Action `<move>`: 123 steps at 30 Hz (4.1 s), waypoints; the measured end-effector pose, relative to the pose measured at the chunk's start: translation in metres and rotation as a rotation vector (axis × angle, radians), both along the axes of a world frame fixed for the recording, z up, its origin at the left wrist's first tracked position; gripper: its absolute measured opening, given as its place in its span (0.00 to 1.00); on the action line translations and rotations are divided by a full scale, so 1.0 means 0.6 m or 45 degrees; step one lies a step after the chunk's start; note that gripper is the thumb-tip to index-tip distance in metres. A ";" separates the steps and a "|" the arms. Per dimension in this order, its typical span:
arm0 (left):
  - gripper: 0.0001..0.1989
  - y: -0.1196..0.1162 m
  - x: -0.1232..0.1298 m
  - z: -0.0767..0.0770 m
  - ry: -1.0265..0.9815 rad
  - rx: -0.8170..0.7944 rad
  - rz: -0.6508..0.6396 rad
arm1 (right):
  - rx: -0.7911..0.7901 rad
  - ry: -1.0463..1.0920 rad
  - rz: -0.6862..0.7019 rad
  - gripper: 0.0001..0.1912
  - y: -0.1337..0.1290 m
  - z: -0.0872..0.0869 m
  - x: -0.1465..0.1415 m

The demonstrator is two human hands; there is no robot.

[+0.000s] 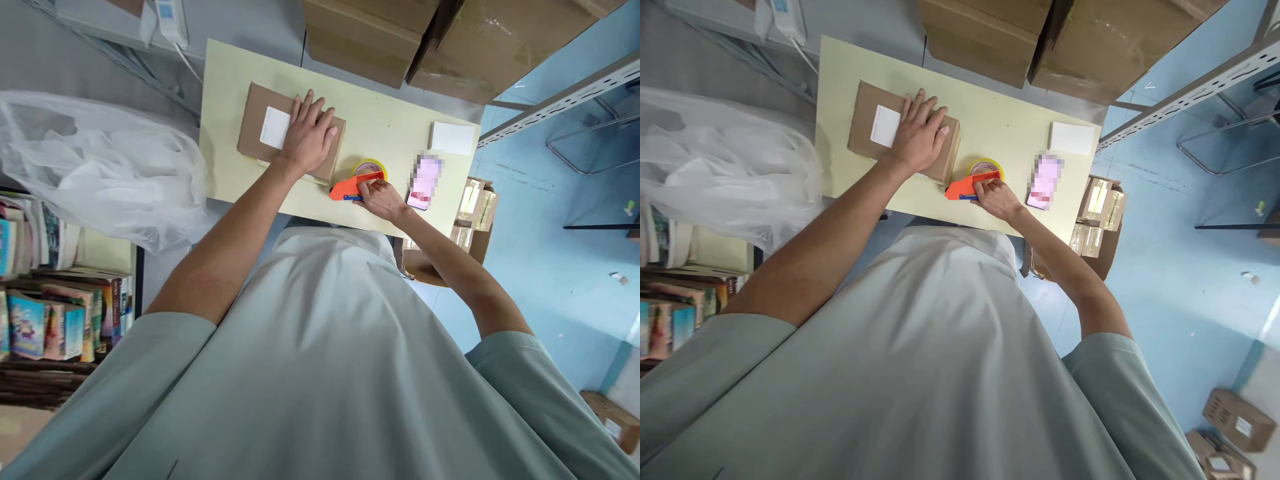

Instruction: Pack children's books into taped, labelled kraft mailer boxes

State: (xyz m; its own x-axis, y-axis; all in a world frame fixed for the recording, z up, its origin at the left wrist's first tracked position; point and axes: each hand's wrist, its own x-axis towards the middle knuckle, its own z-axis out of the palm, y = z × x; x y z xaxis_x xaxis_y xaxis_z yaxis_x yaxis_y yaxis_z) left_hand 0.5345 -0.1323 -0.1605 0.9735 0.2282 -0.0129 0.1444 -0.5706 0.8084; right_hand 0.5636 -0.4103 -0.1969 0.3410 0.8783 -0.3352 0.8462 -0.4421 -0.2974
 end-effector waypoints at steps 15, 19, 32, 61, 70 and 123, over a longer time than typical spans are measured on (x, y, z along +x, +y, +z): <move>0.28 0.002 0.000 -0.010 -0.025 0.077 -0.067 | 0.014 -0.018 -0.053 0.36 0.001 -0.014 0.004; 0.29 0.002 -0.002 -0.008 -0.013 0.142 -0.087 | 0.004 -0.060 -0.039 0.35 0.004 -0.012 0.002; 0.34 0.001 -0.004 -0.022 0.078 0.316 -0.158 | -0.089 -0.337 0.201 0.31 0.008 -0.010 0.004; 0.29 -0.056 -0.107 0.001 0.291 0.565 -0.173 | -0.180 -0.032 0.213 0.26 0.053 0.052 -0.012; 0.29 -0.060 -0.107 0.015 0.298 0.498 -0.198 | -0.244 -0.195 -0.024 0.28 0.012 0.072 0.162; 0.30 -0.002 -0.094 0.019 0.307 0.547 -0.322 | -0.221 -0.099 -0.120 0.28 0.076 0.056 0.077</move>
State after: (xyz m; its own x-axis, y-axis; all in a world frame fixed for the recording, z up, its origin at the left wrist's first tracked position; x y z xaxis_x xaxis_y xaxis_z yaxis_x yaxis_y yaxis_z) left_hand 0.4783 -0.1332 -0.1489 0.9797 0.0216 -0.1992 0.1123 -0.8827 0.4563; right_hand 0.6097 -0.3650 -0.1631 0.4496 0.7727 -0.4481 0.8162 -0.5592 -0.1454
